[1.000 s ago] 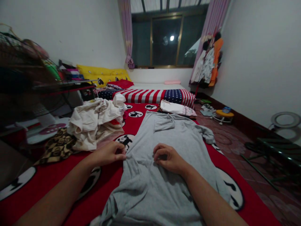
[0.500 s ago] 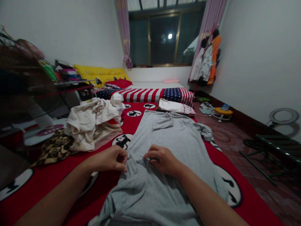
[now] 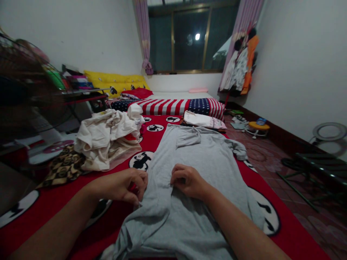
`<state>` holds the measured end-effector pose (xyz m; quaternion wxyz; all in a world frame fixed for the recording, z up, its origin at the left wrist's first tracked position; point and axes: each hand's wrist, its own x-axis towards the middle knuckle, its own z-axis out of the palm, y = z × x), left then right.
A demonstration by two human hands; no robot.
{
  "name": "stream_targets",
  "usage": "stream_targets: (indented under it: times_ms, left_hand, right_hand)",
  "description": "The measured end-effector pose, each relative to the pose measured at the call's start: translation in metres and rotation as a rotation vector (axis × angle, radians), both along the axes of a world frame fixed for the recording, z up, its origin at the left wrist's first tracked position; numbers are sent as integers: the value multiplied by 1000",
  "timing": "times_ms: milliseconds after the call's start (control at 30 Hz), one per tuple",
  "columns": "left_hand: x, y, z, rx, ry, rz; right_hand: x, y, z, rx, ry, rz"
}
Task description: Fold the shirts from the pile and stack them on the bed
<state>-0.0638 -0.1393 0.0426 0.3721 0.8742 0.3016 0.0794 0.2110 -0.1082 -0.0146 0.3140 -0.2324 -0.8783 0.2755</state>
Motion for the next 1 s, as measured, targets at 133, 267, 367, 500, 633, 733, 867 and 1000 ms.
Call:
stream_targets:
  times_ms: [133,267,367,500,633,733,867,1000]
  left_hand:
    - [-15,2,13,-46,-84,18]
    - [-28,5,13,-90,-26,5]
    - [-34,7,9,-120,28,10]
    - [-33,7,5,-211,100,34]
    - [-26,6,-3,-308,207,94]
    - [-19,6,-8,-304,262,82]
    - [-4,9,8,-241,375,21]
    - [26,29,43,-3,387,-37]
  right_hand:
    - [0,0,2,-33,48,18]
    - [0,-2,6,-62,40,20]
    - [1,-3,7,-75,26,17]
    - [0,-4,6,-86,-39,16]
    - [-2,-6,9,-59,-133,16]
    - [-3,-7,11,-39,-161,9]
    - [-4,-8,11,-31,-176,4]
    - [-4,-7,9,-35,-182,4]
